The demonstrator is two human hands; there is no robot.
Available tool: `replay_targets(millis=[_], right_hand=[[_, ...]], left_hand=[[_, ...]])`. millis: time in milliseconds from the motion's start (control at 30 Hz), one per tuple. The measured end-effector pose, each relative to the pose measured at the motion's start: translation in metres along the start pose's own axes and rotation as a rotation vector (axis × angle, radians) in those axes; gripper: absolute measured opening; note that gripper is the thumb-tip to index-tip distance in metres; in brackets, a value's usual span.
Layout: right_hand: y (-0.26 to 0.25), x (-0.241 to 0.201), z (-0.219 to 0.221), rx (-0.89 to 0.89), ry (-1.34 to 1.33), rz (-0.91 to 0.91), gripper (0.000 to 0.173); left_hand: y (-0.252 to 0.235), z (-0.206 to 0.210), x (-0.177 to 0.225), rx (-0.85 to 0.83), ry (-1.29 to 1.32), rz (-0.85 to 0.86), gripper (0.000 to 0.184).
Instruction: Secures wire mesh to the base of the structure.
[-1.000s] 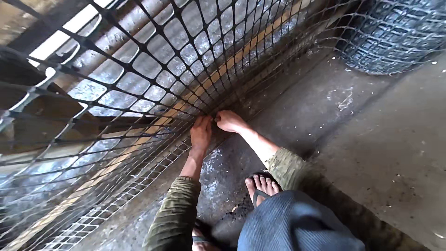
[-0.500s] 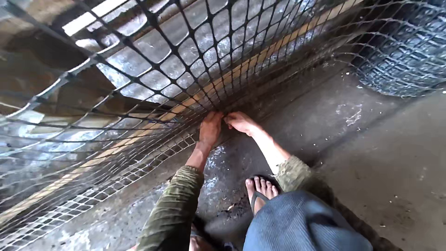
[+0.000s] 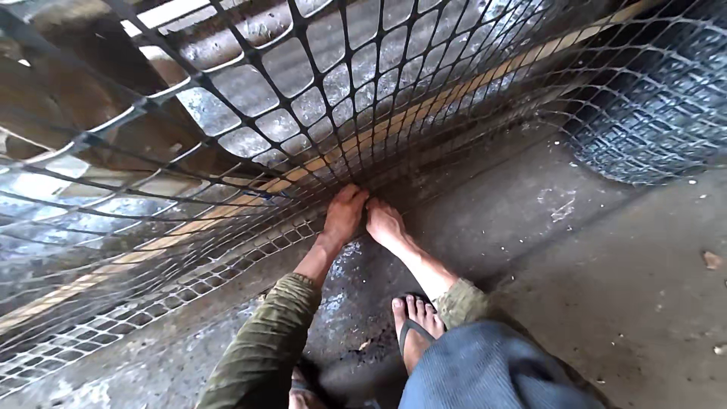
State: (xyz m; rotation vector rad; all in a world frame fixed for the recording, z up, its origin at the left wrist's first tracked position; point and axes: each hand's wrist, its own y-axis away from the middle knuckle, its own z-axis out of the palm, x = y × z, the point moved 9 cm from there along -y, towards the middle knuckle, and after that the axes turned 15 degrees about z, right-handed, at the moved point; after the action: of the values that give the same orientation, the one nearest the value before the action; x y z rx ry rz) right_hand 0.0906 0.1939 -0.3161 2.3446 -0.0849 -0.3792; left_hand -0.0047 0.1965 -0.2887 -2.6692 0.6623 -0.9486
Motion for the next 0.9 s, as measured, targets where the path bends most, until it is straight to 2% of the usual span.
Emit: replay_targets(millis=[133,300,600,733,900], right_hand=[[-0.01,0.0,-0.003,0.054,0.019,0.012,0.036],[-0.019,-0.001,-0.003,0.034,-0.003,0.009,0.039],[-0.026,0.007,-0.003,0.005,-0.225,-0.012,0.03],[-0.037,0.013,-0.004,-0.06,-0.318,-0.107,0.03],[-0.039,0.018,-0.001,-0.196,-0.285,-0.195,0.03]], left_hand=[[0.002,-0.001,0.007,0.017,-0.004,0.059,0.019],[-0.001,-0.007,0.021,0.039,-0.076,0.143,0.021],[-0.003,0.002,0.032,0.077,-0.002,0.198,0.02],[0.015,0.014,0.018,0.095,0.096,0.095,0.02],[0.029,0.024,0.007,0.173,0.243,-0.087,0.02]])
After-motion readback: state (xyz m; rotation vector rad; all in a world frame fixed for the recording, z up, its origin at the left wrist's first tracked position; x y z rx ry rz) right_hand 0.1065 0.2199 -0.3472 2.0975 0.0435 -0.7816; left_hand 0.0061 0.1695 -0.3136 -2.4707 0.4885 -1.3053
